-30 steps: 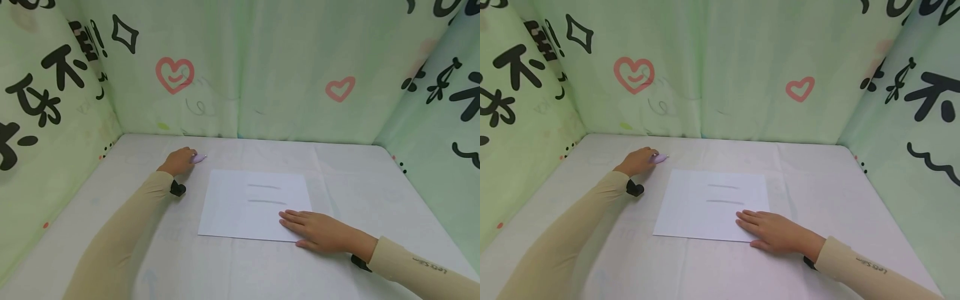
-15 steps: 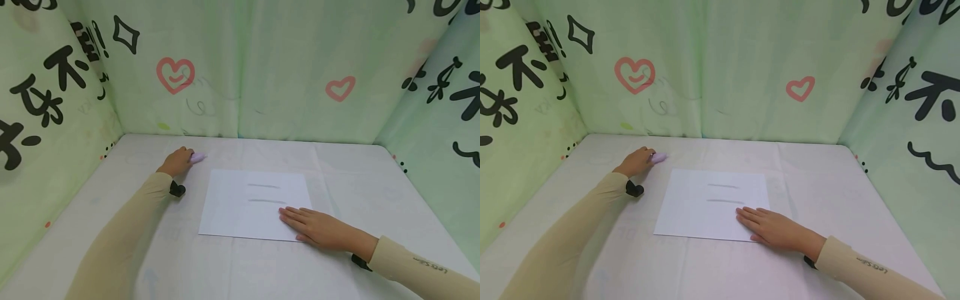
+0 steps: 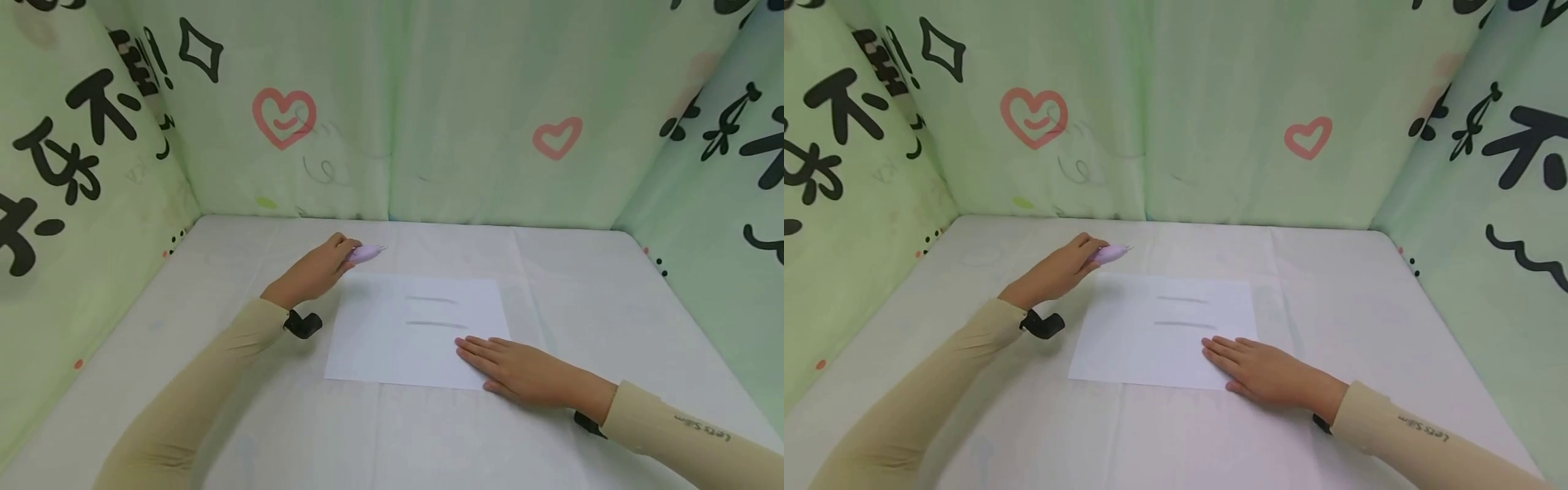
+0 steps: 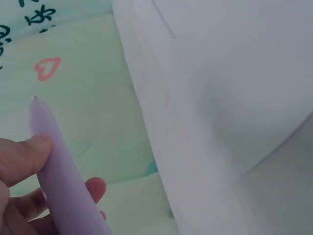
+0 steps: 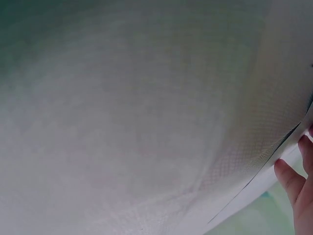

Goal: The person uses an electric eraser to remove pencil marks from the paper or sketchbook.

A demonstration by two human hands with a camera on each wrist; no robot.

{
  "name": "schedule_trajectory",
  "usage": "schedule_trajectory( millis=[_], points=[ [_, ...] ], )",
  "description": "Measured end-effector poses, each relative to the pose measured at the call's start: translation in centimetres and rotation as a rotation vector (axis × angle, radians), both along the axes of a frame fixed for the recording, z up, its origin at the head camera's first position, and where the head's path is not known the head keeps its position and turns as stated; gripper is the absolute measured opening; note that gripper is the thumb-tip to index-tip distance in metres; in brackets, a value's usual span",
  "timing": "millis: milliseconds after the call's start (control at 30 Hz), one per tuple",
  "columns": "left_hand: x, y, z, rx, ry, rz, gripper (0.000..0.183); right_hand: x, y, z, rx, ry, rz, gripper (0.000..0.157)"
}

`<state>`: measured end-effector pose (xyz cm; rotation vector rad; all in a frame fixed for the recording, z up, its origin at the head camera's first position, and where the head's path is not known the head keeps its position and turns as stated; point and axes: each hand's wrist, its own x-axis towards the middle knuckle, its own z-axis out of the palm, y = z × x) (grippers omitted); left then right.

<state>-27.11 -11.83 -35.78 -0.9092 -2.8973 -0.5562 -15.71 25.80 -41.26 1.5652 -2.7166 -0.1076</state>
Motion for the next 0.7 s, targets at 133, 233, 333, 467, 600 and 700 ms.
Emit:
schedule_trajectory(
  millis=[133,233,333,467,600,700],
  points=[
    [1.3,1.2,0.8,-0.042,-0.018,-0.052,0.034,-0.1,-0.1,0.2,0.021,0.017,-0.008,0.055],
    [1.7,1.7,0.8,-0.071,-0.024,-0.077,0.034,-0.1,-0.1,0.2,0.036,0.023,-0.014,0.055],
    [1.9,2.0,0.2,-0.088,-0.015,-0.096,0.033,-0.1,-0.1,0.3,0.038,0.020,-0.014,0.055],
    [2.0,2.2,-0.5,-0.100,0.000,-0.119,0.032,-0.1,-0.1,0.3,0.027,0.023,-0.002,0.054],
    [2.3,2.6,-0.6,-0.128,0.016,-0.121,0.035,-0.1,-0.2,0.2,0.027,0.041,0.000,0.054],
    [2.5,3.0,-0.5,-0.146,0.029,-0.117,0.038,-0.2,-0.2,0.2,0.036,0.046,0.004,0.055]
  ],
)
